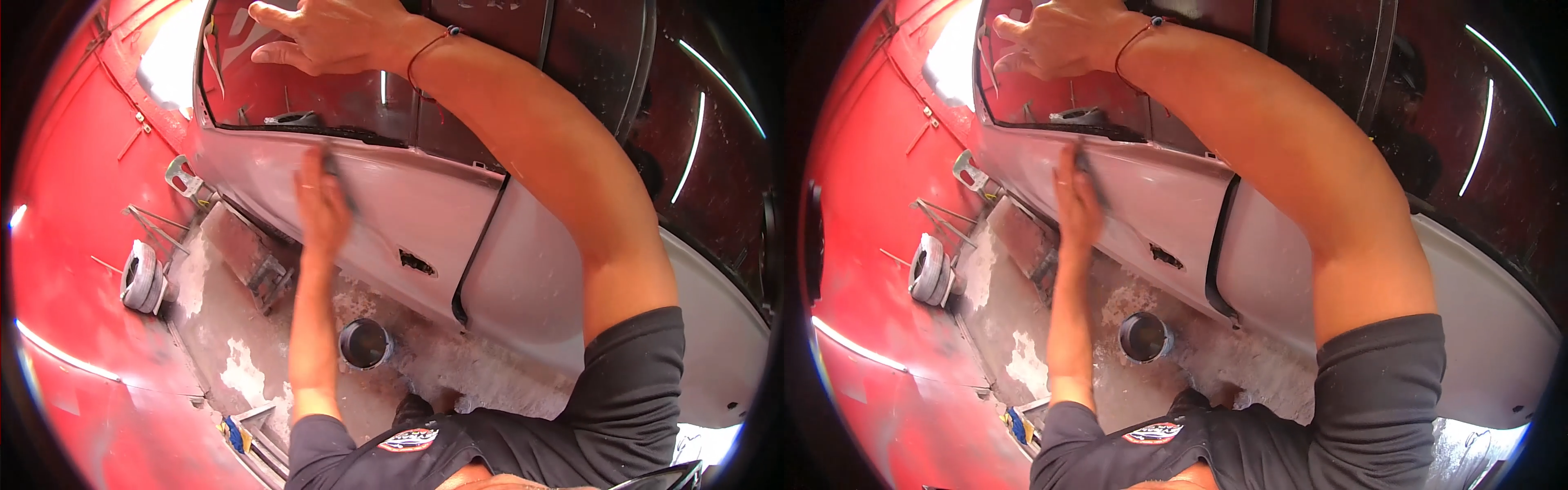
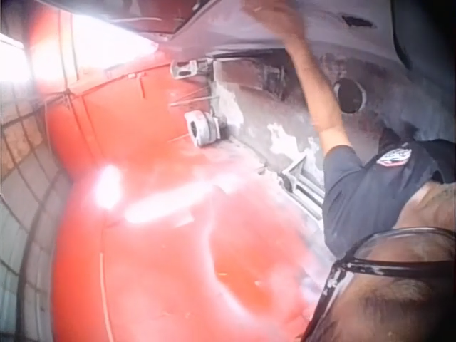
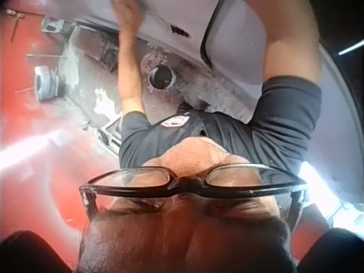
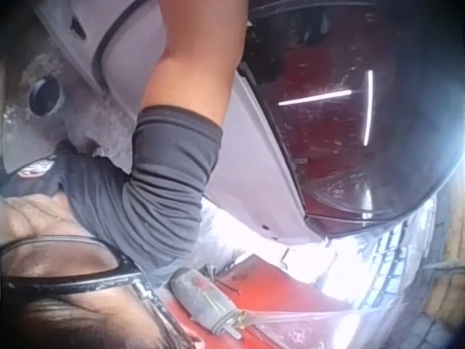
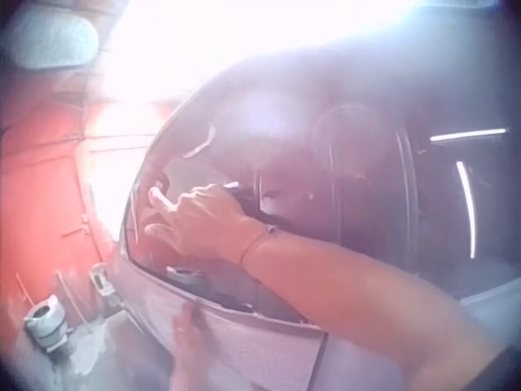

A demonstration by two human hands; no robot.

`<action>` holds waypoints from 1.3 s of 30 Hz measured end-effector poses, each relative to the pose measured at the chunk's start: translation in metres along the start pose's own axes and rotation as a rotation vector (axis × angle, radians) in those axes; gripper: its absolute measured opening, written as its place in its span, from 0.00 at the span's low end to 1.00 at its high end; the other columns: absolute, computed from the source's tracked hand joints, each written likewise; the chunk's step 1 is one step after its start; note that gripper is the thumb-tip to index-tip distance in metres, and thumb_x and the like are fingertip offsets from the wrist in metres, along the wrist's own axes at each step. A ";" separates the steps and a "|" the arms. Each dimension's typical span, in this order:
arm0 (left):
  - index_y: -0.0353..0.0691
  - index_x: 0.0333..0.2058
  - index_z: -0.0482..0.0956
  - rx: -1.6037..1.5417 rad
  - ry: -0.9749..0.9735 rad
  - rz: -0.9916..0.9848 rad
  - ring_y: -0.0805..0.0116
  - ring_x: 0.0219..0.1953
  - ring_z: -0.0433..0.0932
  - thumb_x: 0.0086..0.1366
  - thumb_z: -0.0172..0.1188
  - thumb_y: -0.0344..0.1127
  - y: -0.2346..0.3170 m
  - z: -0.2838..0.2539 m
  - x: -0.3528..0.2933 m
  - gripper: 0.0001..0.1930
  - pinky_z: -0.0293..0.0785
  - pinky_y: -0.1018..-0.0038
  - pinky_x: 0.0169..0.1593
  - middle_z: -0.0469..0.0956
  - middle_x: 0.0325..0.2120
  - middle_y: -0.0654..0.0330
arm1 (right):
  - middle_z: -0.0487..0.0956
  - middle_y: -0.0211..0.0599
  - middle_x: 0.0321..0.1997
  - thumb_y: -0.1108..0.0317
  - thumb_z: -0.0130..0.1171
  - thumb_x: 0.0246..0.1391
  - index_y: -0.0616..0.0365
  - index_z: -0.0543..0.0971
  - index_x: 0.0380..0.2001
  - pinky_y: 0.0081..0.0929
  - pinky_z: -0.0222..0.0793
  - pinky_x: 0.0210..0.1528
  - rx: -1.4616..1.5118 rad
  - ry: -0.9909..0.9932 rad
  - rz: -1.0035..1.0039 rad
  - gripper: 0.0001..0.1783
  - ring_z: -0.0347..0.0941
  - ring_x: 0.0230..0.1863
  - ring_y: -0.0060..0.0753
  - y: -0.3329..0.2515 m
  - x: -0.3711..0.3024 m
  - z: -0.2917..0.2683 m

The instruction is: Sand the surface of a car door using a sanding block and water.

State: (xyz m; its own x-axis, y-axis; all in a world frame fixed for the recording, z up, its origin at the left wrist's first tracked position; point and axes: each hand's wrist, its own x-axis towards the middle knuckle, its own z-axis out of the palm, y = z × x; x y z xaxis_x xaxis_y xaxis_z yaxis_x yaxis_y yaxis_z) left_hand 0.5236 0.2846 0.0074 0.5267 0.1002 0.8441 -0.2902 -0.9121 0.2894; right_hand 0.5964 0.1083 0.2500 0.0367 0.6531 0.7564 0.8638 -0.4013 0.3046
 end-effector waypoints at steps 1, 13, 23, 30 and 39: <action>0.32 0.68 0.59 0.110 -0.006 -0.123 0.46 0.71 0.58 0.77 0.38 0.42 -0.019 -0.009 0.007 0.26 0.47 0.51 0.72 0.66 0.65 0.47 | 0.84 0.51 0.30 0.43 0.41 0.66 0.60 0.69 0.64 0.46 0.73 0.43 0.020 0.028 0.002 0.36 0.82 0.34 0.51 -0.001 0.005 0.002; 0.27 0.70 0.50 -0.178 -0.135 0.158 0.42 0.75 0.44 0.69 0.48 0.41 0.163 0.040 -0.060 0.36 0.35 0.48 0.74 0.48 0.72 0.39 | 0.83 0.55 0.32 0.42 0.45 0.65 0.61 0.67 0.65 0.49 0.75 0.45 0.036 0.067 -0.062 0.37 0.82 0.38 0.57 -0.003 0.008 0.015; 0.28 0.72 0.43 -0.145 -0.014 0.094 0.38 0.75 0.41 0.73 0.44 0.43 0.132 0.054 -0.135 0.37 0.29 0.38 0.72 0.44 0.73 0.38 | 0.83 0.56 0.31 0.43 0.44 0.66 0.61 0.66 0.65 0.50 0.74 0.45 0.005 -0.021 0.000 0.36 0.82 0.37 0.58 -0.011 0.012 0.010; 0.26 0.70 0.47 -0.093 -0.220 0.209 0.37 0.74 0.47 0.71 0.47 0.45 0.169 0.023 -0.043 0.38 0.32 0.34 0.70 0.47 0.72 0.37 | 0.83 0.55 0.27 0.43 0.44 0.65 0.58 0.67 0.64 0.52 0.74 0.43 -0.017 0.012 0.020 0.35 0.82 0.34 0.60 -0.007 0.009 0.009; 0.29 0.71 0.47 -0.022 -0.174 0.275 0.37 0.74 0.46 0.71 0.48 0.49 0.122 0.042 -0.144 0.40 0.31 0.37 0.71 0.47 0.72 0.38 | 0.83 0.59 0.37 0.46 0.43 0.65 0.56 0.72 0.58 0.53 0.74 0.43 -0.002 -0.098 0.050 0.29 0.82 0.40 0.57 -0.012 0.014 0.003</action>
State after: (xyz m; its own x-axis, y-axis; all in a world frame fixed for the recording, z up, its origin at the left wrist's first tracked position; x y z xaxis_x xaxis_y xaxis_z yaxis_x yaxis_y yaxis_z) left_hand 0.4456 0.1420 -0.0975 0.5547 -0.2200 0.8025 -0.4567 -0.8867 0.0725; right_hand 0.5877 0.1236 0.2550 0.1287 0.6915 0.7108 0.8586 -0.4364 0.2691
